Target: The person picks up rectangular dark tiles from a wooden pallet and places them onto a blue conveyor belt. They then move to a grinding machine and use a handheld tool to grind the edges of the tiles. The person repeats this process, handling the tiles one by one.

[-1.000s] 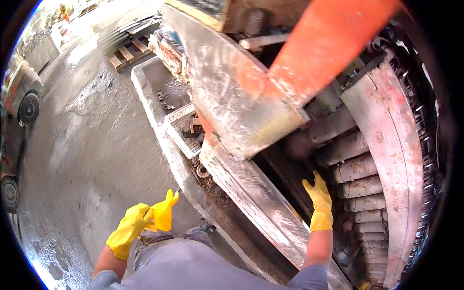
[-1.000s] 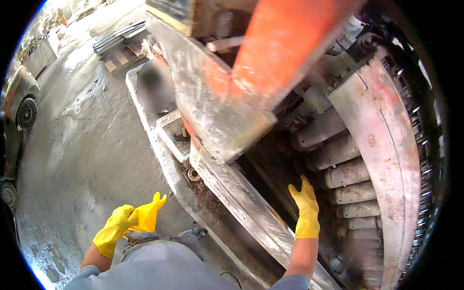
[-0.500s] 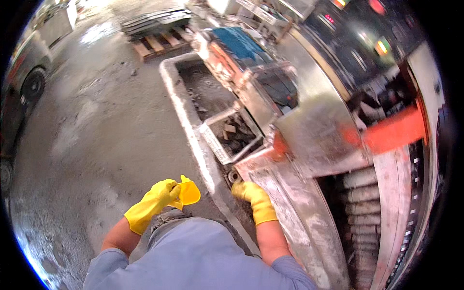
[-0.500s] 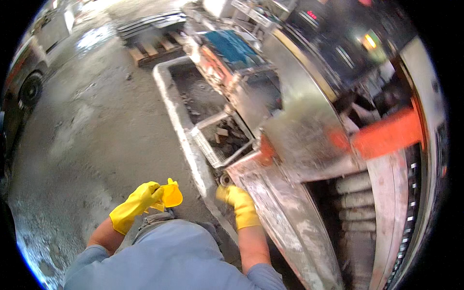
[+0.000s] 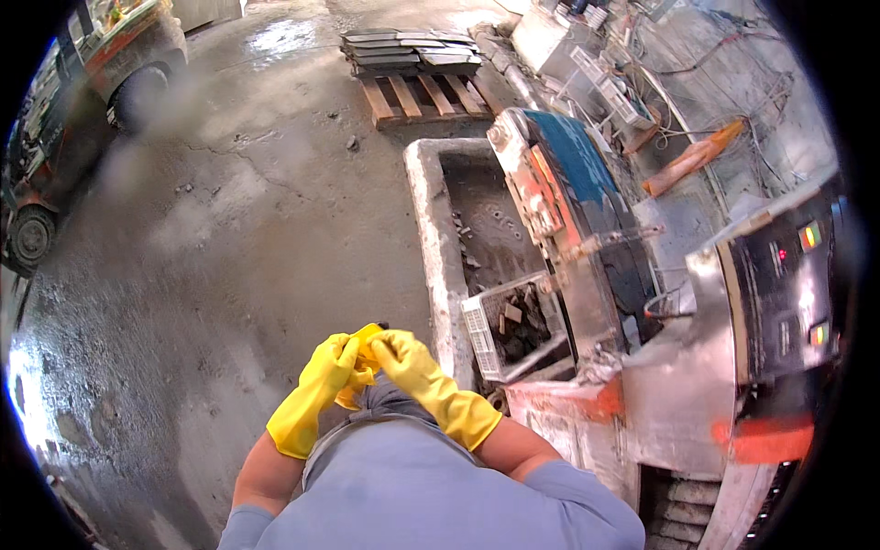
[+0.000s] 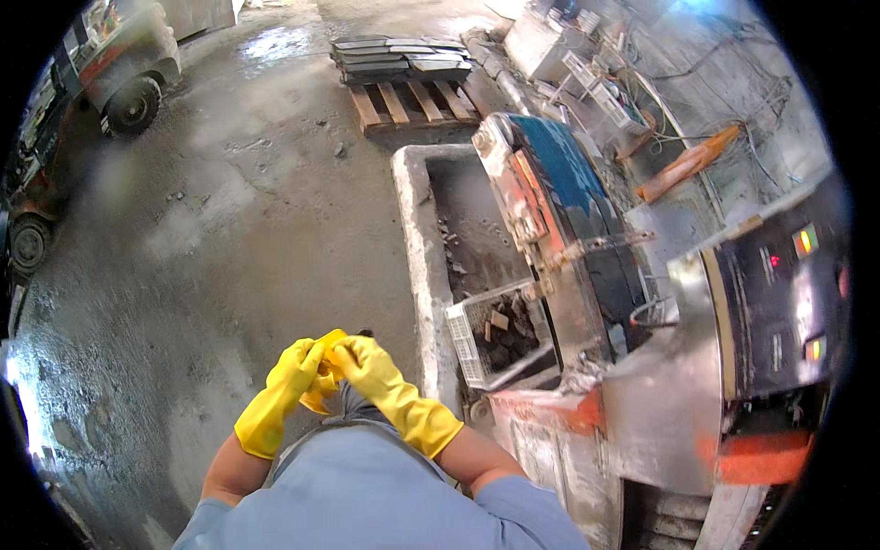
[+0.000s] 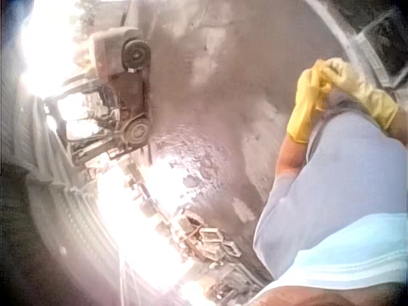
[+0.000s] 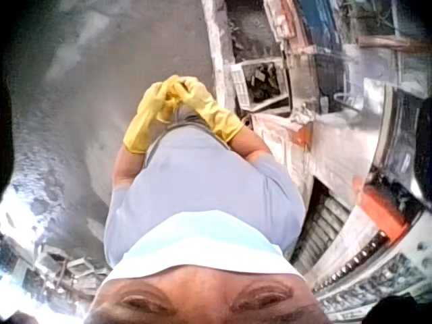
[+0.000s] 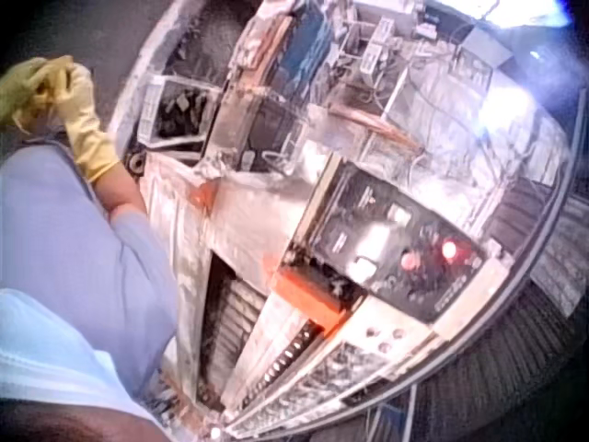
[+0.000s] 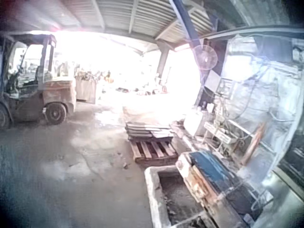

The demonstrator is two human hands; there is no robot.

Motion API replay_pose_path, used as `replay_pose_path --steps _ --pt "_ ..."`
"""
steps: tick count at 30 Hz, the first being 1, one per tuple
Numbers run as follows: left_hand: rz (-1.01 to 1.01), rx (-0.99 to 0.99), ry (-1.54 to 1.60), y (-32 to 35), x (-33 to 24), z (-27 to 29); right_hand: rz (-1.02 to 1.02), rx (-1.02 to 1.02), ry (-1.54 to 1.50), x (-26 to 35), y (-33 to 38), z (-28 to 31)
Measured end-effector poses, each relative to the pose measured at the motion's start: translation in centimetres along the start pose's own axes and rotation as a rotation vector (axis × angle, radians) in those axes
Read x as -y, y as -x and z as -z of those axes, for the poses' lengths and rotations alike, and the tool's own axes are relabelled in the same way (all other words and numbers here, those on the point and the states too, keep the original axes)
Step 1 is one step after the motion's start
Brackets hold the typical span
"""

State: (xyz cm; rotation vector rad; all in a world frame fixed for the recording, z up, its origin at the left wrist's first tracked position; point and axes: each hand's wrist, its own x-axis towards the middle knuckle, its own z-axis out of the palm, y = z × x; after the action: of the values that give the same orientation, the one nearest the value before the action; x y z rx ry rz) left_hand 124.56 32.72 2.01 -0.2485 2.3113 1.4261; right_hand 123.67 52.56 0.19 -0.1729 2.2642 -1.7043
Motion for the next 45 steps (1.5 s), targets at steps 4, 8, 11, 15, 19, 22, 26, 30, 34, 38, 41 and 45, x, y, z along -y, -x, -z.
replay_pose_path --steps 4,8,11,15,19,22,26,30,34,38,41,45 --pt "-0.328 0.009 -0.169 -6.0 -1.3 3.4 0.009 0.438 0.124 -1.3 -8.7 -0.2" --pt "-0.454 0.048 -0.470 -12.9 -2.2 7.1 -0.241 0.580 -0.640 0.8 -18.6 -0.9" --pt "-0.256 0.122 -0.392 -17.2 -3.2 8.8 -0.503 0.573 -0.995 -0.8 -26.1 -0.8" --pt "-0.631 0.108 -0.556 -23.4 -4.9 9.8 -0.238 0.334 -0.887 -4.9 -35.2 -1.7" --pt "-0.476 0.038 -0.278 -31.1 -6.9 13.7 -0.470 -0.017 -0.885 -1.7 -38.3 -1.0" --pt "-0.689 0.209 -0.356 -36.0 -12.8 16.2 -0.207 0.502 0.124 -7.6 -46.2 0.7" --pt "-0.935 0.324 -0.500 -44.3 -10.0 18.8 -0.478 0.392 -0.553 -6.0 -55.8 1.8" --pt "-0.610 0.331 -0.369 -49.2 -13.7 22.9 -0.342 0.033 -1.115 -2.6 -65.7 3.4" --pt "-0.627 0.396 -0.465 -55.1 -17.8 26.2 -0.152 -0.191 -1.641 -2.9 -73.6 5.3" --pt "-0.719 0.483 -0.465 -59.2 -20.6 28.1 0.068 -0.109 -2.765 -5.0 -78.7 7.2" --pt "-0.608 0.511 -0.394 -61.9 -22.6 29.1 0.121 -0.158 -2.517 -3.1 -84.6 10.8" --pt "-0.626 0.544 -0.510 -67.3 -24.3 29.2 0.161 -0.426 -1.167 2.4 -92.6 14.1"
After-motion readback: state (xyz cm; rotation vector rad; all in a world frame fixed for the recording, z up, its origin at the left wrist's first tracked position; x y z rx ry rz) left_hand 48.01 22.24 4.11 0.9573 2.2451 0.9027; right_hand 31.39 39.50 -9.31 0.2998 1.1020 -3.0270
